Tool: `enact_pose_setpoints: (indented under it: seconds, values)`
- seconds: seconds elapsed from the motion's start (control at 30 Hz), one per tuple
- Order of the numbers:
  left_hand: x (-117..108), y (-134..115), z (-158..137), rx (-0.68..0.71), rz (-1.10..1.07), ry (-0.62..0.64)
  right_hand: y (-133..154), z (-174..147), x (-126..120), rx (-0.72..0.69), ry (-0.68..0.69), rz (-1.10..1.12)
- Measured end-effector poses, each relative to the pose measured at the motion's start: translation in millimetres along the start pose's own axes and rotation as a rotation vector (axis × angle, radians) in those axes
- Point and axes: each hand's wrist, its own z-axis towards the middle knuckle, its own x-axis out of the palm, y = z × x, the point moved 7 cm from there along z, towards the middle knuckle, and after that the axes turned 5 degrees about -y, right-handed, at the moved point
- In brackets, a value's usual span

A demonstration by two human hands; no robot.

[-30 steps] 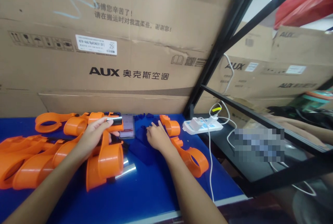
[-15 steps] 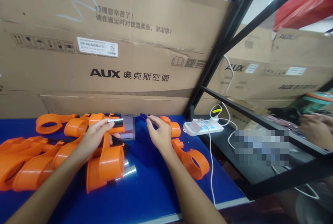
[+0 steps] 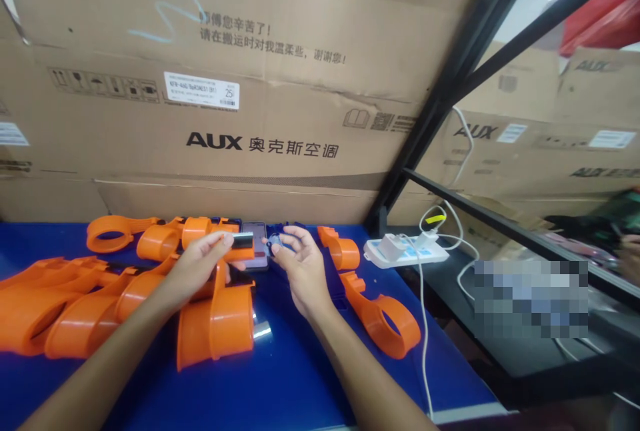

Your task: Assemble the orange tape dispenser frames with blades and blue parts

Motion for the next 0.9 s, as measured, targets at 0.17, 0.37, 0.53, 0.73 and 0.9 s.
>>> enact_pose_setpoints:
  seconds: [0.17, 0.37, 0.53, 0.73, 0.9]
  values:
    - [6.8, -2.0, -2.7, 0.005, 0.01, 0.116, 10.3, -7.5, 6.3, -0.048, 0.044, -0.066]
    - [8.7, -5.4, -4.6, 0.023, 0.098, 0.153, 24.3, -16.6, 8.9, -0.187, 0.008, -0.221]
    - [13.0, -12.0, -6.0, 0.071, 0.095, 0.153, 16.3, -21.8, 12.0, -0.112, -0.018, -0.148]
    - [14.6, -10.0, -7.3, 0.075, 0.054, 0.176, 12.1, -26.1, 20.1, -0.136, 0.049, -0.133]
    - [13.8, -5.1, -7.0, 0.061, 0.089, 0.21, 15.9, -28.8, 21.3, -0.243, 0.063, -0.257]
